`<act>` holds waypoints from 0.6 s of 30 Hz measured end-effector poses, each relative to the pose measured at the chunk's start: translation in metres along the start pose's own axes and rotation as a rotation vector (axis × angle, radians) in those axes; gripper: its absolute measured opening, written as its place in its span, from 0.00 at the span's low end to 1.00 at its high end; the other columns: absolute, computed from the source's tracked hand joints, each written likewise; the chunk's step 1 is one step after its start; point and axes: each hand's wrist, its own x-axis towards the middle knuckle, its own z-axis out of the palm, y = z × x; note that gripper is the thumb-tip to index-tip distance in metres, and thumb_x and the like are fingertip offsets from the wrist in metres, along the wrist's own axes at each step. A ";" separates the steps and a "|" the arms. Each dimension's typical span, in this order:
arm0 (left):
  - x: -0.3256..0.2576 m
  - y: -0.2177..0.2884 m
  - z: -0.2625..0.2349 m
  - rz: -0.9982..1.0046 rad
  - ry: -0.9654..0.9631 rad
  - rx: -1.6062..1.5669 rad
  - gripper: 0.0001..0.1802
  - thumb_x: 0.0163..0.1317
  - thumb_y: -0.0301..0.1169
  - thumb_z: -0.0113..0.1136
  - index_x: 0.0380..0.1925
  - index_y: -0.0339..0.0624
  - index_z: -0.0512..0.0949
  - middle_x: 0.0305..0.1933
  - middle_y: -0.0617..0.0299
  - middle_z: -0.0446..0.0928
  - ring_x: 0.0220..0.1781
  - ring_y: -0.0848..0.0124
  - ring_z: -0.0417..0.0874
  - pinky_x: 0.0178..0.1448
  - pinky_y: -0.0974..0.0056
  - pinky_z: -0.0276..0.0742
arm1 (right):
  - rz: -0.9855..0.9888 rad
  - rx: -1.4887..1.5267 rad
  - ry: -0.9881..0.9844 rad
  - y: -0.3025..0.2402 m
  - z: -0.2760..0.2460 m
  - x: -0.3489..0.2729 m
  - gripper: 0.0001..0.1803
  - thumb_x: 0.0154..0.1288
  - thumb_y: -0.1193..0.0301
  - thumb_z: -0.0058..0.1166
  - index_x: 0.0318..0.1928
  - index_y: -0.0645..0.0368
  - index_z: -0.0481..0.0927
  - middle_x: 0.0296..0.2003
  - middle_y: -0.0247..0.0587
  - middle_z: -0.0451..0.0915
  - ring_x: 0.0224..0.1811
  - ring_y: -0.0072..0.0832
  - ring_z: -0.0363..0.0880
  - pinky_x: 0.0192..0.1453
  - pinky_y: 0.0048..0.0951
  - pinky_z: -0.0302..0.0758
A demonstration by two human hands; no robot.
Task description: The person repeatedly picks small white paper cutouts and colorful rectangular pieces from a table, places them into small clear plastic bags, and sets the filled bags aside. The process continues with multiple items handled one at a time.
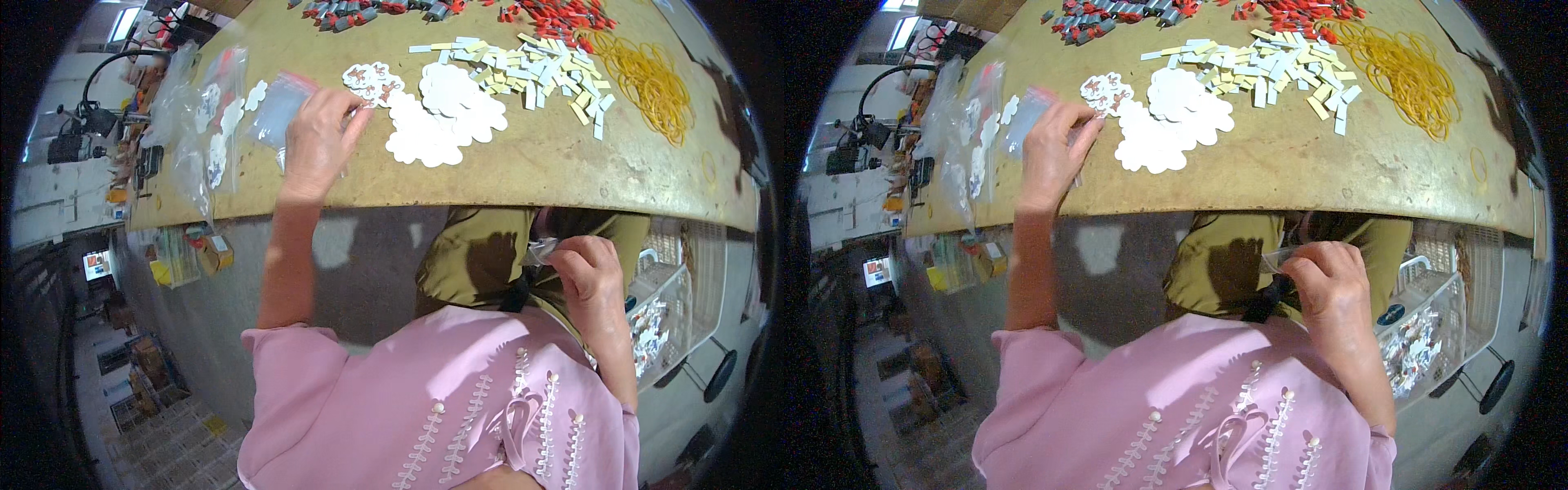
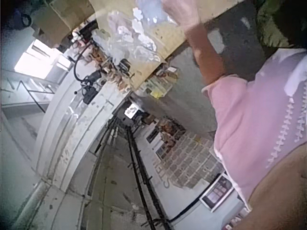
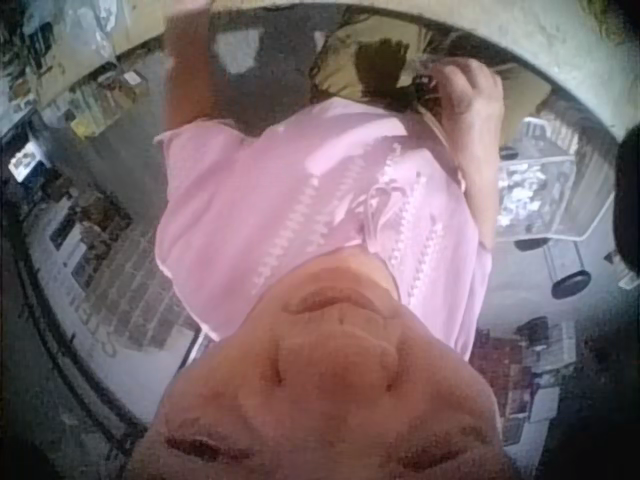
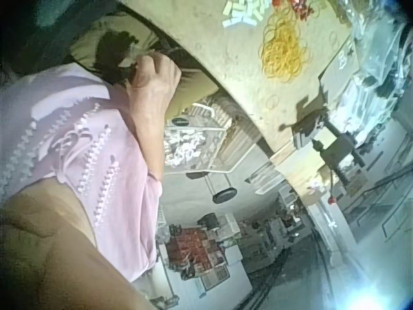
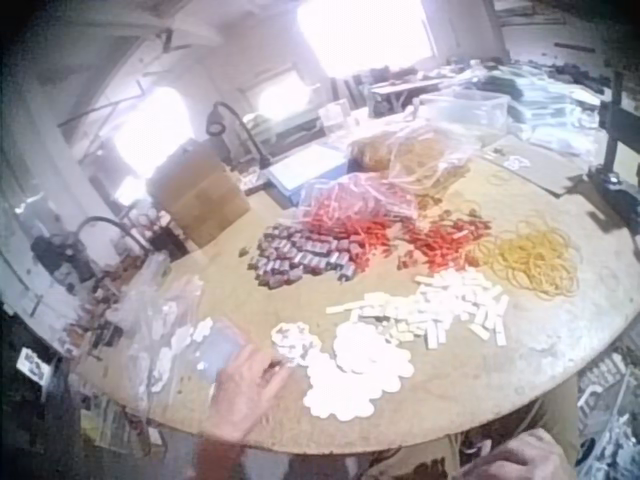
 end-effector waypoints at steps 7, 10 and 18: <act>-0.002 -0.001 -0.005 0.100 0.069 0.055 0.05 0.65 0.30 0.72 0.40 0.45 0.89 0.43 0.57 0.88 0.44 0.55 0.89 0.50 0.55 0.84 | -0.036 -0.033 0.077 0.003 0.001 0.001 0.15 0.55 0.84 0.68 0.43 0.57 0.86 0.46 0.43 0.86 0.52 0.50 0.84 0.59 0.48 0.82; -0.007 0.038 -0.020 0.149 0.242 -0.051 0.06 0.63 0.26 0.74 0.39 0.46 0.90 0.40 0.58 0.88 0.41 0.60 0.88 0.49 0.57 0.84 | -0.140 -0.006 0.129 0.008 0.005 0.002 0.17 0.51 0.81 0.69 0.45 0.58 0.86 0.48 0.46 0.86 0.53 0.52 0.85 0.64 0.53 0.82; -0.054 0.180 -0.008 0.114 -0.034 -0.825 0.12 0.54 0.21 0.79 0.36 0.48 0.89 0.37 0.65 0.82 0.39 0.64 0.82 0.44 0.62 0.76 | -0.281 0.074 0.210 -0.005 0.011 0.010 0.11 0.61 0.75 0.65 0.44 0.66 0.86 0.53 0.55 0.84 0.58 0.49 0.86 0.71 0.58 0.82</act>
